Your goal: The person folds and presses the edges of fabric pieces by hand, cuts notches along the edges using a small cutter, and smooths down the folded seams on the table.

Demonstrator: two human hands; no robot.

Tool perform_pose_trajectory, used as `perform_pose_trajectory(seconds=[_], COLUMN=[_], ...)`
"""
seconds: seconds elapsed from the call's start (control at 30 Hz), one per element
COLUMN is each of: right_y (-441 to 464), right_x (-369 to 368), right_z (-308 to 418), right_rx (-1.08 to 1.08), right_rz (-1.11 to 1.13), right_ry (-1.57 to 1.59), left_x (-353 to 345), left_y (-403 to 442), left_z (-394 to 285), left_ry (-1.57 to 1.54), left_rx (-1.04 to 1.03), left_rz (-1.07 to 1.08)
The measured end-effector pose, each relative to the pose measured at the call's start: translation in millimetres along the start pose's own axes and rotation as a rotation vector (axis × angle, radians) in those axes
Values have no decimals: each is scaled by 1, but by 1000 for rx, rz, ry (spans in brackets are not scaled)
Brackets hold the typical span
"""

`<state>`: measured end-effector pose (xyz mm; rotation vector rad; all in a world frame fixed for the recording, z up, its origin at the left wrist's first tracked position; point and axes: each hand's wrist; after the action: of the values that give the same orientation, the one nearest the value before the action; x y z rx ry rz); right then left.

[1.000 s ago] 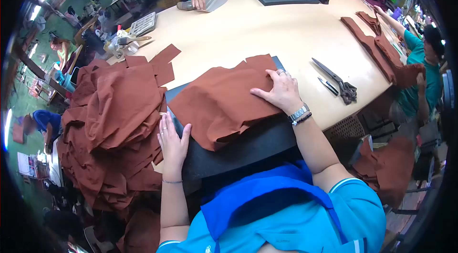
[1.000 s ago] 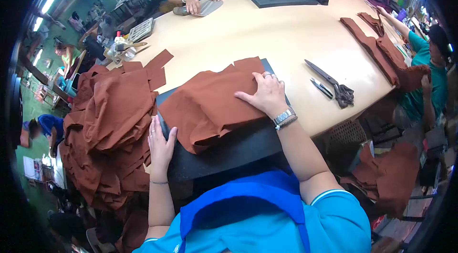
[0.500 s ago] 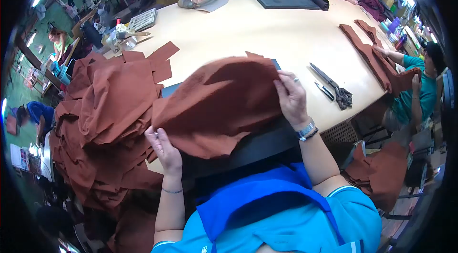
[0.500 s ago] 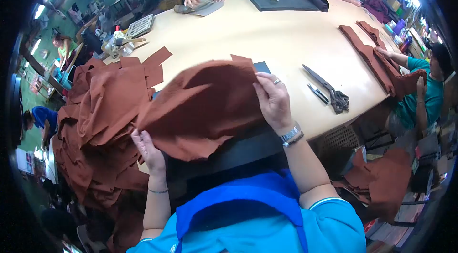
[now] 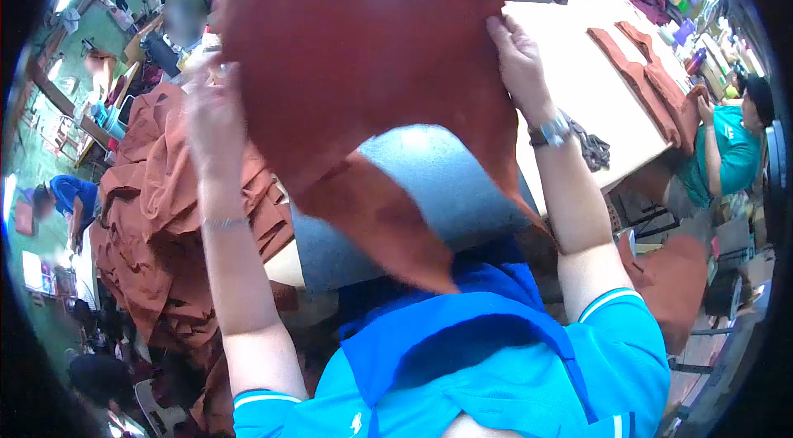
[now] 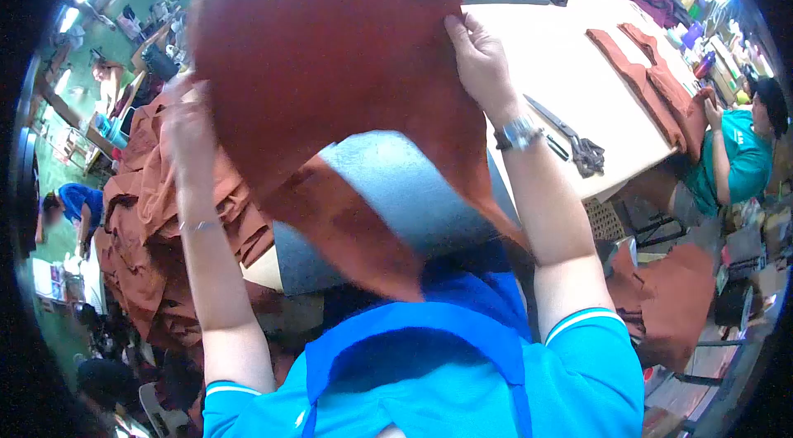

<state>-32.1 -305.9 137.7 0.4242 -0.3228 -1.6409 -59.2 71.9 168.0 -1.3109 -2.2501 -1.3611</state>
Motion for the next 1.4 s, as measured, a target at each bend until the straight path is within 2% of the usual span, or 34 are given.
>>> perform_pose_trajectory(seconds=[0.03, 0.1, 0.17, 0.2, 0.23, 0.3, 0.33, 0.4, 0.5, 0.57, 0.6, 0.67, 0.7, 0.77, 0.8, 0.83, 0.9, 0.97, 1.0, 1.03, 1.07, 1.1, 1.17, 1.2, 1.23, 1.27, 1.33, 1.37, 1.4], right_y=[25, 15, -6, -25, -35, -57, -58, -61, -62, -65, -63, -63, -64, -60, -56, -50, -49, -58, -61, -69, -80, -90, -101, -107, -111, -116, -117, -115, -113], right_x=[29, 52, 78, 74, 78, 84, 73, 63, 63, 37, 24, 33, 41, 82, 98, 129, 148, 151, 152, 164, 183, 201, 211, 210, 208, 214, 222, 223, 221], right_z=[-68, -89, -105, -86, -91, -110, -73, -58, -94, -60, -41, -48, -57, -110, -106, -133, -100, -75, -63, -71, -86, -99, -103, -98, -92, -100, -113, -115, -115], right_rx=[-32, -198, -223, -302, -355, -474, -502, -516, -260, -204, -310, -269, -253, -137, -142, -200, -475, -666, -682, -529, -370, -202, -218, -251, -281, -93, -72, -57, -15], right_rz=[-55, -117, 15, 87, 65, 41, 147, 242, 276, 322, 339, 279, 248, 87, 80, 82, 257, 236, 163, 108, 56, 6, 33, 56, 81, 87, 65, 55, -37], right_ry=[-145, -886, -765, -672, -591, -431, -697, -857, -959, -1174, -1171, -1005, -925, -490, -550, -334, -359, -436, -734, -904, -1070, -1231, -1276, -1303, -1332, -1333, -1406, -1441, -1371], left_x=[-30, -77, -82, -89, -96, -100, -102, -115, -141, -162, -170, -167, -154, -113, -93, -78, -49, -30, -26, -23, -19, -15, -31, -37, -42, -48, -65, -75, -85], left_y=[-1, -41, -78, -100, -119, -146, -148, -145, -137, -138, -135, -120, -116, -97, -89, -83, -86, -102, -113, -125, -131, -132, -139, -140, -139, -139, -137, -134, -132], left_z=[25, 57, 43, 40, 36, 22, 11, -1, -20, -10, -5, -3, 2, 17, 30, 45, 48, 46, 38, 32, 31, 27, 49, 57, 56, 52, 37, 20, 8], left_ry=[-252, -4, 46, 174, 301, 345, 318, 262, 271, 183, 149, 93, -76, 163, 370, 364, 433, 231, 67, -101, -238, -351, -284, -219, -115, -10, 171, 238, 318], left_rx=[-71, 118, 257, 241, 233, 122, 142, 149, 123, 115, 116, 150, 97, -116, -187, -212, -233, -282, -298, -308, 0, 287, 267, 376, 313, 252, 142, 163, 97], left_rz=[170, 311, 657, 713, 771, 695, 703, 727, 728, 602, 584, 578, 428, 312, 268, 239, 345, 626, 665, 702, 852, 867, 546, 483, 500, 515, 526, 534, 506])
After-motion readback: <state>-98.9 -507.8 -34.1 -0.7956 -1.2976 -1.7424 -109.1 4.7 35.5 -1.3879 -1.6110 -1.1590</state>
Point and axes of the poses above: each hand's wrist, its own y-axis towards the middle knuckle, its own x-axis out of the back of the hand, z = x × y, and after that the axes turned 1 degree about -x, right-handed
